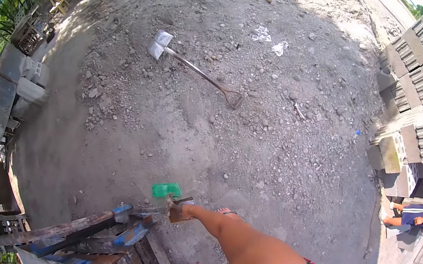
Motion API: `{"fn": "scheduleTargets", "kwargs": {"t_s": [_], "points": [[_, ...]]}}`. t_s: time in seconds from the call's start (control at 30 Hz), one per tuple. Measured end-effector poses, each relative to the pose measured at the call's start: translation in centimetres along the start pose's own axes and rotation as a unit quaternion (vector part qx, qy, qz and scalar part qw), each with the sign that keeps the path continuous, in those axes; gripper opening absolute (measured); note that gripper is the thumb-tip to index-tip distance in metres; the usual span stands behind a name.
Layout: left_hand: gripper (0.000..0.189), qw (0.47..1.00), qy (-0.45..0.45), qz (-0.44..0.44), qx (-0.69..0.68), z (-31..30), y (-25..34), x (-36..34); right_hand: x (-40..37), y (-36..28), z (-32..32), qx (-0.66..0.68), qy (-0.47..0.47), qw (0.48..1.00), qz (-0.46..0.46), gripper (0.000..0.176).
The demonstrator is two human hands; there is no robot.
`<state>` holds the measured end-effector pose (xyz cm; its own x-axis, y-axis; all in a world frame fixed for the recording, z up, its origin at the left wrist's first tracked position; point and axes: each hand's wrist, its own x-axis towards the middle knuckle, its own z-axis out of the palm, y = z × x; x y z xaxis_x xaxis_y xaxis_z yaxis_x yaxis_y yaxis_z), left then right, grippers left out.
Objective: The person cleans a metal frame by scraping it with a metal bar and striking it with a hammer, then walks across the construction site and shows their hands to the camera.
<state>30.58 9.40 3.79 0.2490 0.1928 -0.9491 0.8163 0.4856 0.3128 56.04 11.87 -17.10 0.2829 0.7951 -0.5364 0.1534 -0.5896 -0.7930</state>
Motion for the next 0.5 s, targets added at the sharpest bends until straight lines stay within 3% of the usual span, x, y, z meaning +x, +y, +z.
{"fn": "scheduleTargets", "kwargs": {"t_s": [0.1,0.17,0.23,0.3,0.33,0.5], "points": [[0.024,0.999,0.021,-0.031,-0.001,0.6,-0.8,-0.4,-4.0,-3.5,-5.4,-0.095,-0.091,0.985,0.11,0.023],[0.024,0.998,0.026,-0.041,-0.035,-0.3,-2.3,0.6,-4.5,-4.3,-7.3,-0.155,-0.096,0.972,0.146,0.024],[0.027,0.997,0.045,-0.023,-0.051,-2.5,-5.0,1.3,-5.0,-3.6,-8.0,-0.197,-0.029,0.971,0.136,0.026],[0.028,0.991,0.085,-0.037,-0.092,-3.6,-4.4,-0.3,-6.1,-4.5,-9.4,-0.186,-0.029,0.968,0.167,0.025],[0.027,0.988,0.118,-0.026,-0.099,-3.7,-3.1,-1.4,-5.7,-3.6,-9.4,-0.222,-0.033,0.965,0.134,0.026],[0.022,0.977,0.145,-0.011,-0.156,-6.3,-2.6,-2.3,-6.1,-4.0,-9.7,-0.282,-0.061,0.946,0.146,0.037]]}}
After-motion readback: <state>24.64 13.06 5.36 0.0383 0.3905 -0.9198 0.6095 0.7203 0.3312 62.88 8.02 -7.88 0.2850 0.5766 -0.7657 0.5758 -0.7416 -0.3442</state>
